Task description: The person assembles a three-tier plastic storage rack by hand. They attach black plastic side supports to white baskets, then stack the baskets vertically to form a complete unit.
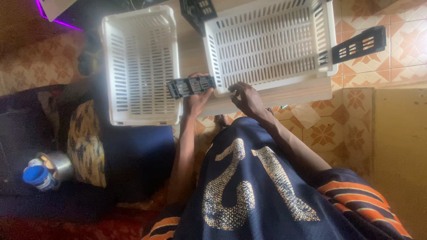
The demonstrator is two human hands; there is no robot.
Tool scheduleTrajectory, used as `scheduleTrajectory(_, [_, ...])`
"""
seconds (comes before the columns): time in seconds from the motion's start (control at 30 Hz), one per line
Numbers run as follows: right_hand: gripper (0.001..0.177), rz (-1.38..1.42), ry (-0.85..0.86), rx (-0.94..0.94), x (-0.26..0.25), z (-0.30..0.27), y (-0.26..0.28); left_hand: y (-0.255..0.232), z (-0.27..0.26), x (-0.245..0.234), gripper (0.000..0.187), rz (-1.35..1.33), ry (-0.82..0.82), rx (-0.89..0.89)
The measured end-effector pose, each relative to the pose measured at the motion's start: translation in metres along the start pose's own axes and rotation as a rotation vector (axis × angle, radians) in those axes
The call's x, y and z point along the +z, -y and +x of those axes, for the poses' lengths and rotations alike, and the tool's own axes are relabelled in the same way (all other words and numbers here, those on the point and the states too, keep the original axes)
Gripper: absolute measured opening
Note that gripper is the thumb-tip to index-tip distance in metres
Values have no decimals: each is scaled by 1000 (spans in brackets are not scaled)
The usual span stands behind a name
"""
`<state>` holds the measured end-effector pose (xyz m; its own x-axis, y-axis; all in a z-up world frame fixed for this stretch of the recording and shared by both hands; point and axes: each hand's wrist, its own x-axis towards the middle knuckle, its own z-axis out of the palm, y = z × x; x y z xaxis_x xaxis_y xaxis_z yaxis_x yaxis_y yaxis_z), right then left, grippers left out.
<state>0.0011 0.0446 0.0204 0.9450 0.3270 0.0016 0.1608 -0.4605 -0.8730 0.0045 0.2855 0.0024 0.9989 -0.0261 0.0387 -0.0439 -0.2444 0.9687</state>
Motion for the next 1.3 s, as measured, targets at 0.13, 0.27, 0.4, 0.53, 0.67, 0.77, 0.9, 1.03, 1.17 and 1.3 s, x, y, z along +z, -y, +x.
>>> scheduleTrajectory(0.13, [24,17,25,-2,-1,0,-1,-16,12,3,57,261,45,69])
scheduleTrajectory(0.27, [24,12,31,12,-1,2,-1,-39,14,-2,51,339,101,-126])
scheduleTrajectory(0.4, [22,43,29,15,-5,3,-2,-50,16,-1,52,335,84,-109])
scheduleTrajectory(0.53, [23,39,29,25,-5,2,0,-52,12,-2,47,424,58,18])
scheduleTrajectory(0.67, [22,32,51,6,-8,5,0,-59,14,1,52,395,31,-36])
scheduleTrajectory(0.77, [24,31,72,44,-1,8,-3,-65,12,3,55,454,34,-19])
scheduleTrajectory(0.9, [24,150,60,75,16,27,-12,-69,15,5,54,499,52,51])
scheduleTrajectory(1.03, [30,286,110,257,35,54,-18,-67,16,7,48,399,38,12])
scheduleTrajectory(1.17, [32,319,178,384,44,70,-20,-65,14,12,43,399,65,-46])
scheduleTrajectory(1.3, [43,362,240,422,41,81,-20,-72,16,10,44,487,74,-37])
